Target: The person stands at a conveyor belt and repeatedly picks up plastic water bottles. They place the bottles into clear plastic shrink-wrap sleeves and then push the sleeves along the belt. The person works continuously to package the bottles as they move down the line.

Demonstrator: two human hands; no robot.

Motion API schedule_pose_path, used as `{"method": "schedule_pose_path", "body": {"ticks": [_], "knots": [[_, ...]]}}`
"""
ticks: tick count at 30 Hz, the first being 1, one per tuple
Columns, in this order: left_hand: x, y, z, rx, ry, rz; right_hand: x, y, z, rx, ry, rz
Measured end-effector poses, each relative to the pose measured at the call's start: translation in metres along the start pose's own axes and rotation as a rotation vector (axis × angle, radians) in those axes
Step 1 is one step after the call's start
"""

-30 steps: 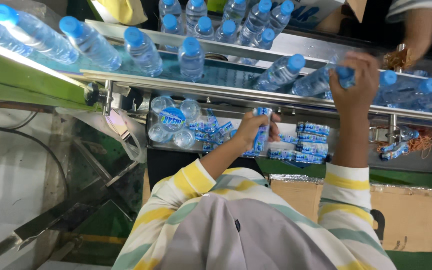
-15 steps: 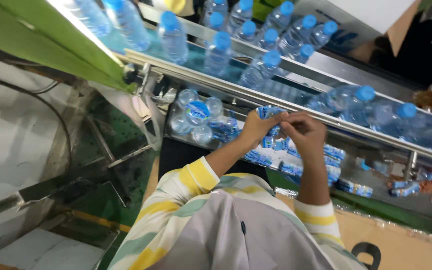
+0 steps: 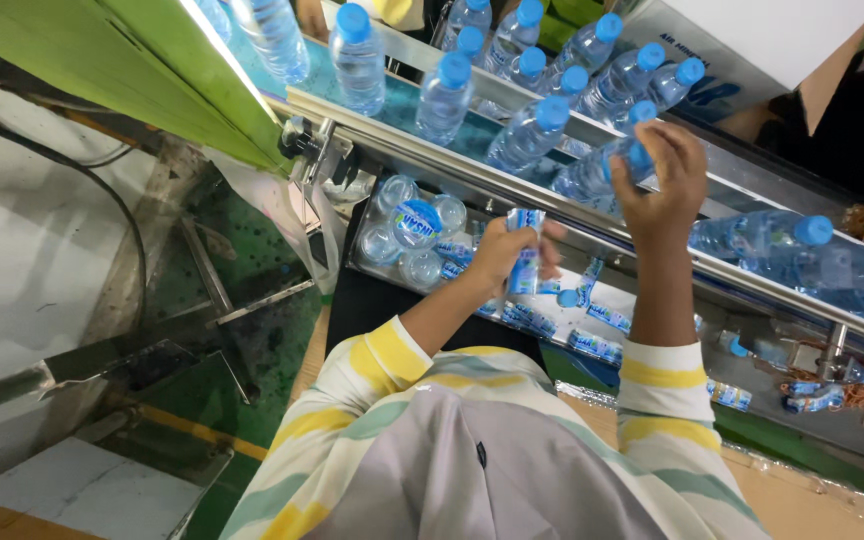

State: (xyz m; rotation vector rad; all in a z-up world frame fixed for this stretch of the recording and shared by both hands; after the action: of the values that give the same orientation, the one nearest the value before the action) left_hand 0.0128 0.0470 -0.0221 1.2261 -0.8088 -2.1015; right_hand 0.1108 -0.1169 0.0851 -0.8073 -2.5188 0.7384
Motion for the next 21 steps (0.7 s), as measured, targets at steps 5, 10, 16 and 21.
{"method": "schedule_pose_path", "body": {"ticks": [5,10,16,21], "knots": [[-0.029,0.032,0.025,0.075,0.083,-0.038,-0.002,-0.009,0.021,0.036,0.153,-0.066],[0.006,0.008,-0.011,-0.03,0.082,-0.187,0.014,-0.035,0.021,0.075,0.346,-0.116],[-0.023,0.036,0.002,-0.071,0.049,-0.486,-0.029,-0.032,0.09,0.113,0.624,-0.049],[-0.03,0.057,0.012,-0.13,-0.099,-0.582,0.038,-0.058,0.07,-0.23,0.224,0.202]]}}
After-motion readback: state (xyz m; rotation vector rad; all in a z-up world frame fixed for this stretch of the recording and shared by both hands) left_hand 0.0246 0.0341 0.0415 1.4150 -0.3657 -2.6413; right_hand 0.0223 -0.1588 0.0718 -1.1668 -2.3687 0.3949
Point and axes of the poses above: each hand's wrist, its own z-axis away from the middle knuckle, its own y-axis out of the palm, x = y × z, the point moved 2 cm from there along -z, towards the middle knuckle, and after that the axes turned 1 degree about -x, right-handed, at the moved point
